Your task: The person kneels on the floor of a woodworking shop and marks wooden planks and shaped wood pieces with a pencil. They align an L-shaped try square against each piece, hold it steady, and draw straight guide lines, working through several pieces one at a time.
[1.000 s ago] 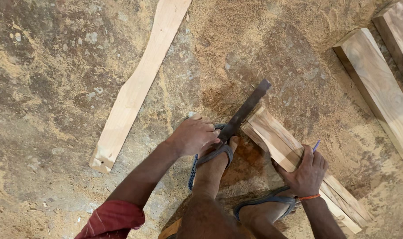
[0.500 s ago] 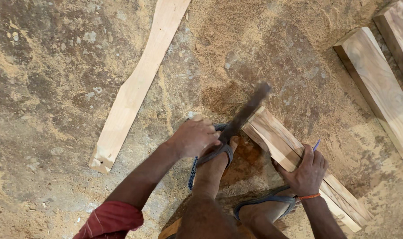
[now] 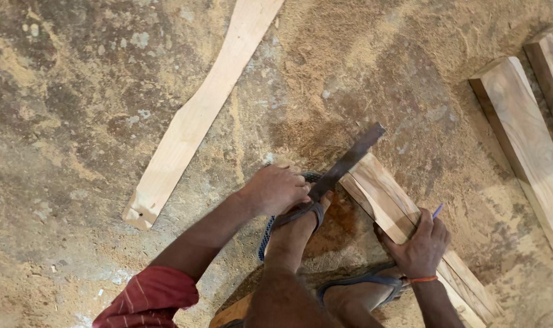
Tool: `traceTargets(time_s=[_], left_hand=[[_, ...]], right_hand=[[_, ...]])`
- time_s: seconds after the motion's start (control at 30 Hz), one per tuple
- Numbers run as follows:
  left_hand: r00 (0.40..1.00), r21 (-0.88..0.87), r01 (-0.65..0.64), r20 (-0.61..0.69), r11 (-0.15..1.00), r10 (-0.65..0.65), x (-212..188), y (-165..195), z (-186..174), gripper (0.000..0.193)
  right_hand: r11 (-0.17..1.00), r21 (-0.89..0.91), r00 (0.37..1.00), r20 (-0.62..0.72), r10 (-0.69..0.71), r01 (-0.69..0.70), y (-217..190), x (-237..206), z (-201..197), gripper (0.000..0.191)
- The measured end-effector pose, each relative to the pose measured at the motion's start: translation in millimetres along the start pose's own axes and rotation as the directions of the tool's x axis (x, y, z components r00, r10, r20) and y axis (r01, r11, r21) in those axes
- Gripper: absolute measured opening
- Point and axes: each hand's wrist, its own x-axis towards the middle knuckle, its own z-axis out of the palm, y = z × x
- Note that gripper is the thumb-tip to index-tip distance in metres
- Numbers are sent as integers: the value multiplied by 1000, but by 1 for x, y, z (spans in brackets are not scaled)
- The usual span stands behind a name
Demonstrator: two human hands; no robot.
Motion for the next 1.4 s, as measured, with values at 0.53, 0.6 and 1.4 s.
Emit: traceTargets(time_s=[0.53,0.6,1.4], left_hand=[[744,35,323,-627,946,-231,-52,-44,7,16],[662,-53,378,-682,924,-310,-58,-37,2,24],[734,44,536,-517,843,-440,-64,-22,15,66]], right_hand=[[1000,27,999,-42,-7,8,-2,-2,1,104],[1000,26,998,-55,-11,12,-2,-3,1,102],[983,179,999,41,32,-39,-9,-13,-9,99]])
